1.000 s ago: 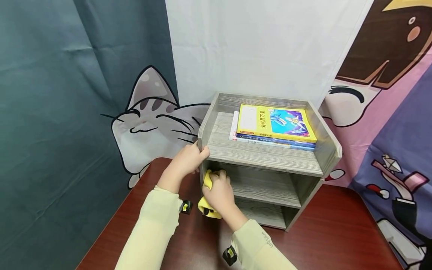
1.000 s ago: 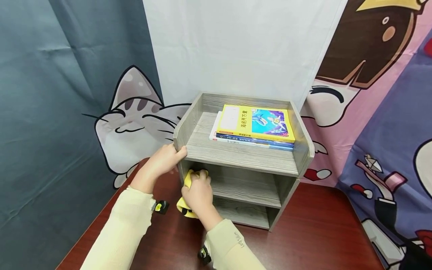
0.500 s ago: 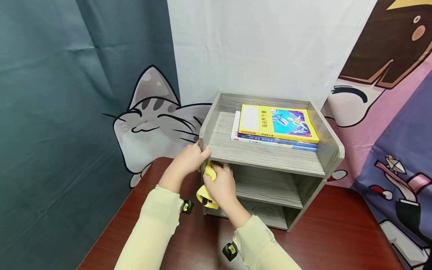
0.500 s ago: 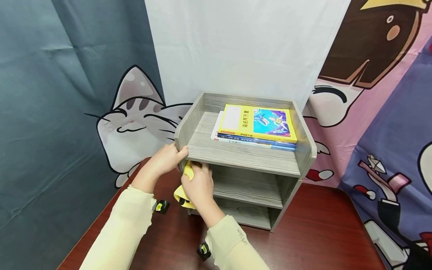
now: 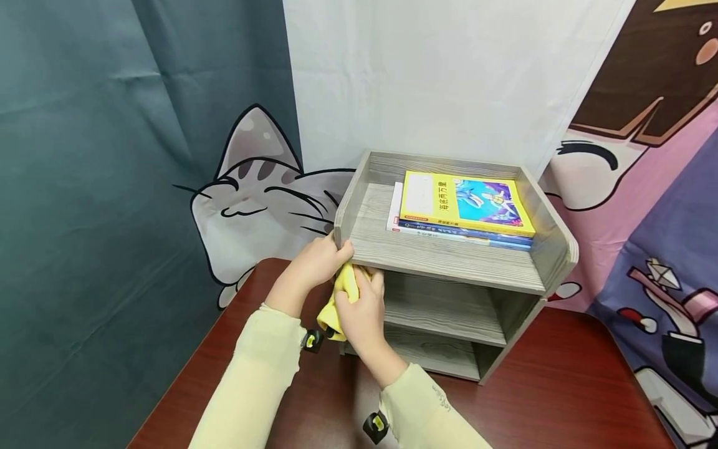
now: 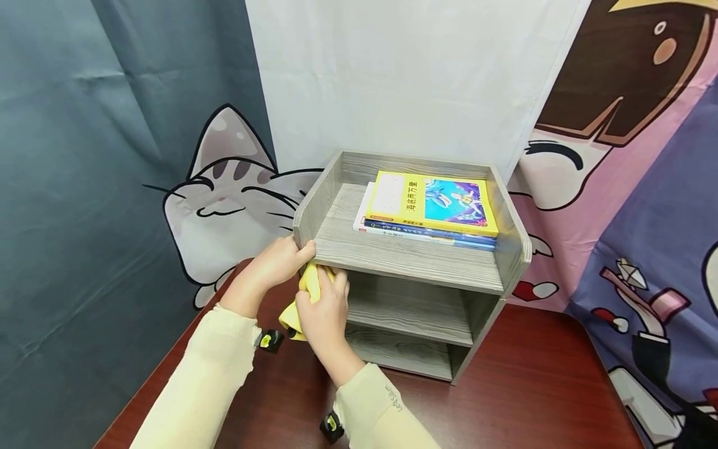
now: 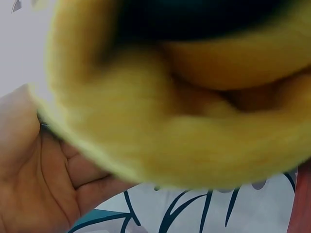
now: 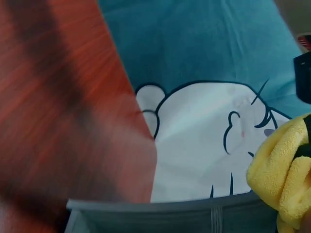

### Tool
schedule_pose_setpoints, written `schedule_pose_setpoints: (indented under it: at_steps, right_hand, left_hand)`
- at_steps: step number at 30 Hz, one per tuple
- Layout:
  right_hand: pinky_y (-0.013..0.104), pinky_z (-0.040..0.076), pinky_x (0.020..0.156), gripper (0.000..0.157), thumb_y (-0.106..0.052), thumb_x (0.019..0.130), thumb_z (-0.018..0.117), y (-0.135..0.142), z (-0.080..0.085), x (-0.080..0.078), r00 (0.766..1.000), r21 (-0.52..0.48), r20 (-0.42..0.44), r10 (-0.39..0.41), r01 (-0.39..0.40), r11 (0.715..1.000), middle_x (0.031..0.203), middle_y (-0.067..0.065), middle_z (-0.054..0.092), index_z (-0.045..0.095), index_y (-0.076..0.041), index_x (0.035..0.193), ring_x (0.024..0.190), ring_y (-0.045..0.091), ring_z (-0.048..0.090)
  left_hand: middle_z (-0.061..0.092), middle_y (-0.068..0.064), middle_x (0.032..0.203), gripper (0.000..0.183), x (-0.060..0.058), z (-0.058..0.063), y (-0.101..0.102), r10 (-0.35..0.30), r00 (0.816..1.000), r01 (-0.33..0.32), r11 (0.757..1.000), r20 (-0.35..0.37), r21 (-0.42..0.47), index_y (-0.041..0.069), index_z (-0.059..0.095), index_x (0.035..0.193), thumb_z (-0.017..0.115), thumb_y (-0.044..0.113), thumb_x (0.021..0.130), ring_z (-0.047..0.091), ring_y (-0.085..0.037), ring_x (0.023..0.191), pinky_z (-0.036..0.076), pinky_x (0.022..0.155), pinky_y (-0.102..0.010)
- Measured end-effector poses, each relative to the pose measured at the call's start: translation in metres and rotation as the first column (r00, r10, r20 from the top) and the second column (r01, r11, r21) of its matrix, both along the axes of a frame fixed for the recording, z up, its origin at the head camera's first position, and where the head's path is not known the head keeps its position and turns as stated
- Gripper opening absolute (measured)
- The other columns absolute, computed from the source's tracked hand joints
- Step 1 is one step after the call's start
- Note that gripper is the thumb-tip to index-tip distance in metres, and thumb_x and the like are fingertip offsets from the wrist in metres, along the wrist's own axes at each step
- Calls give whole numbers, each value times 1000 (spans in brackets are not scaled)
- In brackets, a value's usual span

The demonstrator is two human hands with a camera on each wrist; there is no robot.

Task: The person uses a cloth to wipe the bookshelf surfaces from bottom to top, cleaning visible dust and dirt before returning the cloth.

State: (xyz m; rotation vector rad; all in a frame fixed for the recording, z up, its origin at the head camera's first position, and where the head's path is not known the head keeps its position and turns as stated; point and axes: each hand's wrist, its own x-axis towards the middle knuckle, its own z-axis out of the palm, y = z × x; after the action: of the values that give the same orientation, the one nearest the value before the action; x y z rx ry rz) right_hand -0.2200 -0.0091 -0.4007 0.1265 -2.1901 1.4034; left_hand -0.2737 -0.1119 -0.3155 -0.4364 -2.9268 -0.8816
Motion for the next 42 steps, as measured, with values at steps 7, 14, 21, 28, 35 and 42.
schedule_pose_setpoints:
  at_steps: [7, 14, 21, 28, 35, 42]
  right_hand:
    - [36, 41, 62, 53, -20, 74, 59, 2, -14, -3, 997, 134, 71, -29, 19, 991, 108, 5, 45, 56, -18, 127, 80, 23, 49]
    - [36, 41, 63, 58, -23, 75, 57, 8, -37, -9, 984, 226, 177, -10, -31, 974, 112, 6, 44, 50, -18, 133, 83, 23, 49]
    - [32, 41, 62, 57, -20, 74, 60, 8, -23, -10, 992, 136, 126, 16, -33, 990, 106, 6, 43, 51, -15, 130, 76, 20, 47]
    - [31, 38, 53, 23, -20, 71, 60, 6, 2, -13, 999, 104, 33, 13, -16, 994, 92, 8, 43, 53, -8, 88, 66, 21, 44]
    - [35, 40, 55, 29, -22, 69, 60, 7, 0, -17, 998, 186, -50, -33, 42, 982, 91, 9, 47, 57, -6, 94, 66, 25, 48]
    - [41, 42, 57, 48, -22, 67, 58, 8, -8, -21, 997, 259, -66, -39, 55, 964, 104, 10, 50, 58, -11, 114, 71, 28, 51]
  left_hand:
    - [63, -8, 60, 43, 1, 2, 0, -19, 998, 18, 1000, 56, 21, 5, 49, 116, 32, 38, 94, 57, -17, 48, 45, 59, -34]
    - [63, -10, 57, 44, 1, 1, 0, -20, 997, 18, 999, 74, 31, 5, 49, 116, 31, 39, 93, 57, -16, 46, 43, 55, -33]
    - [62, -9, 59, 43, 1, 0, 1, -27, 998, 26, 999, 63, 23, 4, 51, 112, 31, 38, 94, 57, -16, 48, 45, 59, -34]
    - [61, -14, 84, 44, 0, 0, 0, -3, 1000, 3, 1000, 6, -8, 5, 51, 118, 32, 37, 95, 55, -23, 64, 45, 62, -37]
    - [63, -17, 93, 45, 0, 1, 2, -12, 1000, 12, 1000, -1, -17, 5, 50, 119, 32, 37, 95, 58, -24, 72, 46, 68, -39]
    - [63, -9, 71, 46, 0, 2, 2, -12, 999, 12, 1000, 50, 4, 6, 47, 123, 30, 38, 95, 59, -18, 56, 45, 59, -34]
